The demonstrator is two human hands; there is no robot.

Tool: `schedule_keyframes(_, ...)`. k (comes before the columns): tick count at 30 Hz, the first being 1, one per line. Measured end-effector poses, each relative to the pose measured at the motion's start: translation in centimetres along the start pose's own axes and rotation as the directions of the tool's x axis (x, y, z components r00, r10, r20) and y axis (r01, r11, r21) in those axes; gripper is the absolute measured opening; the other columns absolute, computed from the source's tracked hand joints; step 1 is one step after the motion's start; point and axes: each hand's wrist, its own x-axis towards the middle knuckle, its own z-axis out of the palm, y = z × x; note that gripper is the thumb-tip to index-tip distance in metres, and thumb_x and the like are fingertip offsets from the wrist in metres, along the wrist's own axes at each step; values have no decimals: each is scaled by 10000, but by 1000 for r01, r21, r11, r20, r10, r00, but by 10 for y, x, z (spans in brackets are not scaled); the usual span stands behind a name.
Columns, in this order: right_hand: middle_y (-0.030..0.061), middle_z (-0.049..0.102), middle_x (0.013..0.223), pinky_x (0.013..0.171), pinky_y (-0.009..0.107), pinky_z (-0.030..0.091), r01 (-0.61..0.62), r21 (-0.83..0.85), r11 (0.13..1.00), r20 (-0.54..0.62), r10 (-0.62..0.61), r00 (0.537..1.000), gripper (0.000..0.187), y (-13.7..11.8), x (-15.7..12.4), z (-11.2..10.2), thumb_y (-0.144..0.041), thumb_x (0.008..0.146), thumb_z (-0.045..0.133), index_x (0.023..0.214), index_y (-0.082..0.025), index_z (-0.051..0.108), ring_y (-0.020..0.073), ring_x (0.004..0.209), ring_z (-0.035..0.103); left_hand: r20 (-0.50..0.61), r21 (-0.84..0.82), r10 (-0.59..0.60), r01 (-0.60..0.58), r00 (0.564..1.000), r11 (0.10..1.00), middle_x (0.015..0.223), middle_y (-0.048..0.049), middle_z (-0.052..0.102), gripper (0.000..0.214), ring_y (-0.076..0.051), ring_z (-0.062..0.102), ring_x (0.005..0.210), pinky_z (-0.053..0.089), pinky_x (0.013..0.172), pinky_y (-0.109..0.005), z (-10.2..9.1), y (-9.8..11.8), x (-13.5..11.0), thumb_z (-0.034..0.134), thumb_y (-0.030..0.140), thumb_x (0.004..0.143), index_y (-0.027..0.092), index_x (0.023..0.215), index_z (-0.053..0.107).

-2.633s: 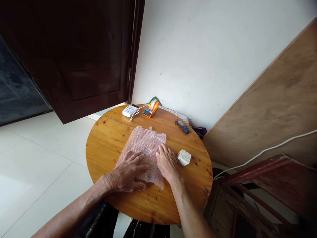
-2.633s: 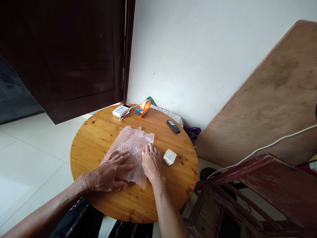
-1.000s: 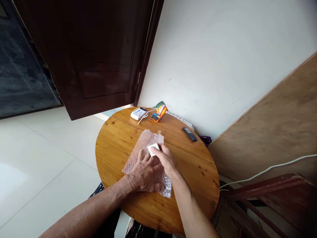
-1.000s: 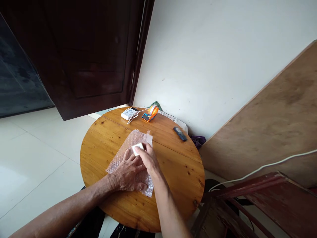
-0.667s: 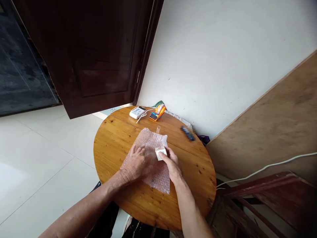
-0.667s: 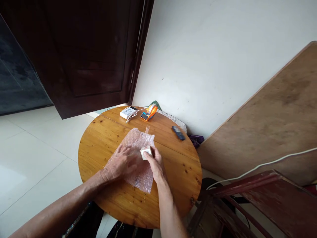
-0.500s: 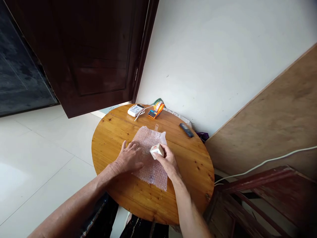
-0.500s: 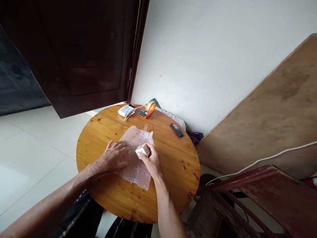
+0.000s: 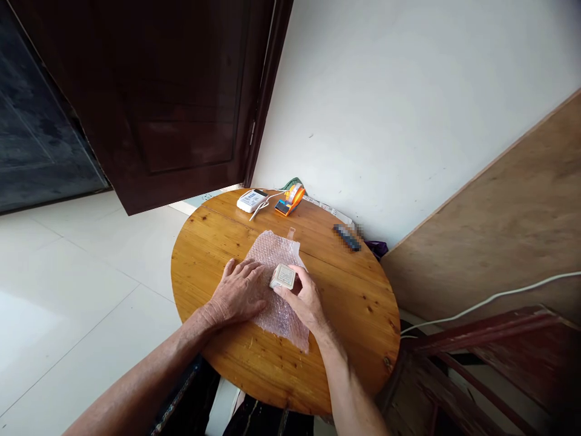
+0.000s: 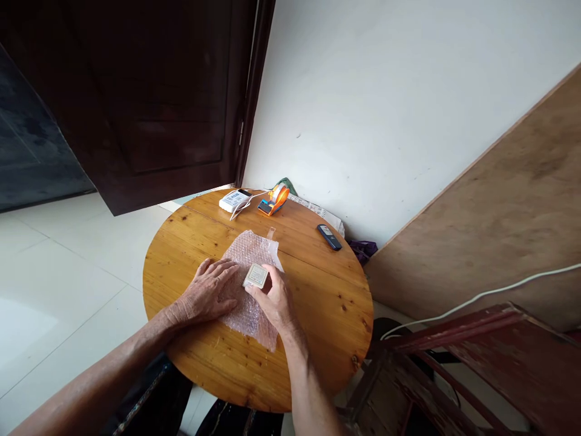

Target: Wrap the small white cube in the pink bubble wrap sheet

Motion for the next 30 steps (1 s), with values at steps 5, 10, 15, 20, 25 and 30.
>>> schedule_keyframes(5,87,642,1233,997,416,433,-29,-10,1000,31,30,999,582,-1,-2,-2,-268,699,701,1257,-218,544,259,1128,588,-6,-7,2,-2,1000,1000,1459,-106,498,732,-326,349,1410,148,1178,-570,1,-1,0,671,440,745,243,1408,429)
schedule_keyframes(10,51,694,1094,940,392,465,-17,25,1000,34,16,999,459,0,-1,-5,-255,698,685,1149,-221,604,243,1021,633,-9,-15,5,-5,1000,1000,1466,-109,493,732,-323,340,1416,138,1178,-578,3,-2,0,672,444,745,229,1403,435)
schedule_keyframes(15,44,700,1073,918,389,465,-1,17,1000,33,1,999,444,-1,0,-3,-250,688,704,1122,-237,613,245,1003,627,5,-14,-7,8,1000,1000,1463,-106,497,725,-326,349,1410,135,1180,-580,3,-1,2,679,431,741,241,1399,443)
schedule_keyframes(20,48,697,1088,936,398,454,14,1,1000,32,-14,999,429,0,-1,-2,-229,697,688,1120,-236,615,252,1026,621,24,-7,-49,49,998,999,1479,-121,465,651,-344,329,1415,226,1169,-564,-12,4,-5,687,335,744,223,1359,504)
schedule_keyframes(25,69,669,1190,1005,439,432,19,15,1000,45,-20,999,544,-1,-2,-2,-212,691,706,1221,-244,584,269,1118,594,58,47,117,-120,991,992,1297,-78,599,435,-342,407,1346,129,1169,-648,-26,13,-32,707,284,731,271,1159,630)
schedule_keyframes(30,116,542,1406,1124,485,340,1,31,1000,87,-4,996,709,-3,-5,-8,-233,692,701,1370,-223,493,285,1308,485,42,110,181,-185,983,977,1020,-28,687,155,-254,567,1149,109,1179,-616,-19,19,-39,563,118,801,233,850,654)
